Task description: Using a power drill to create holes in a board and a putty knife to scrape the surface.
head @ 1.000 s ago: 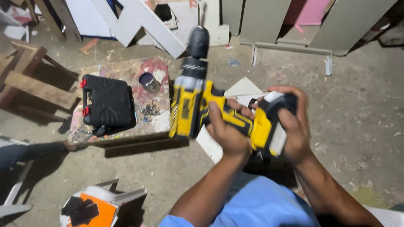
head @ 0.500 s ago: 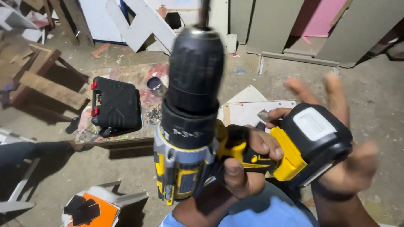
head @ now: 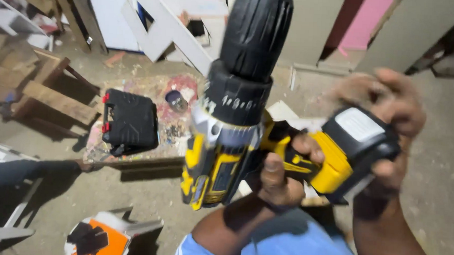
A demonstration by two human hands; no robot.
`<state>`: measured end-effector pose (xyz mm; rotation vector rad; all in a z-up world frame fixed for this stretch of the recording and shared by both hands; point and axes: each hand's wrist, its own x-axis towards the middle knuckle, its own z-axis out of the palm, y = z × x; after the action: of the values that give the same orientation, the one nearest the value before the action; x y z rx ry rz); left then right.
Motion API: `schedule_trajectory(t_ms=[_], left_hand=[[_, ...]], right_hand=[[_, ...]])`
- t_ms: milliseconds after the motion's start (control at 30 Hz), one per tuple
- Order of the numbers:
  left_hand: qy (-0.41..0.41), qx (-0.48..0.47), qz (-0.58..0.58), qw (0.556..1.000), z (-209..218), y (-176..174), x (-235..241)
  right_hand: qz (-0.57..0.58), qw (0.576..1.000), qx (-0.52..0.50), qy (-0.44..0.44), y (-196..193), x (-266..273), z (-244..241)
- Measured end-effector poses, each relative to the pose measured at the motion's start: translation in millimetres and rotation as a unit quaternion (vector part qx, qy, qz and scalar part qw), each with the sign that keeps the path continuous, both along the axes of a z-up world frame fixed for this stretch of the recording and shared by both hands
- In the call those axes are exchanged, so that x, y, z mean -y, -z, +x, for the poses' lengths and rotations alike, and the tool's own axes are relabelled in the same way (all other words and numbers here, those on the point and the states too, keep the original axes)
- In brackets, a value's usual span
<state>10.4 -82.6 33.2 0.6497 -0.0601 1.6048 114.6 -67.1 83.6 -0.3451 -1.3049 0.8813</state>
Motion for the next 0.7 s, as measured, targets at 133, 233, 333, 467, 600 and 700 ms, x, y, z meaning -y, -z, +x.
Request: schedule_trajectory(t_ms=[133,233,333,467,600,700], left_hand=[[0.021,-0.014,-0.064,0.998,7.1,-20.0,6.0],[-0.019,-0.013,-0.054,0.998,14.0,-17.1,4.4],[0.003,0.003,-0.061,0.998,16.3,-13.9,2.5],[0.016,0.016,-0.063,0.998,17.0,-10.6,-1.8],[-0.046,0.028,-0.044,0.998,23.0,-15.8,2.0],[-0.143,-0.078,-0.034,0.986,12.6,-29.2,2.1]], right_hand=[[0.129,0.975,0.068,0.167,0.7,-7.9,19.9],[0.099,0.987,0.081,0.099,5.0,-11.5,30.9],[0.058,0.992,0.01,0.111,4.1,-5.8,28.6],[0.116,0.985,0.109,0.058,12.6,-22.0,54.7],[0.06,0.996,0.064,0.026,7.4,-16.3,42.2],[0.043,0.998,0.038,-0.001,7.8,-12.5,32.4]])
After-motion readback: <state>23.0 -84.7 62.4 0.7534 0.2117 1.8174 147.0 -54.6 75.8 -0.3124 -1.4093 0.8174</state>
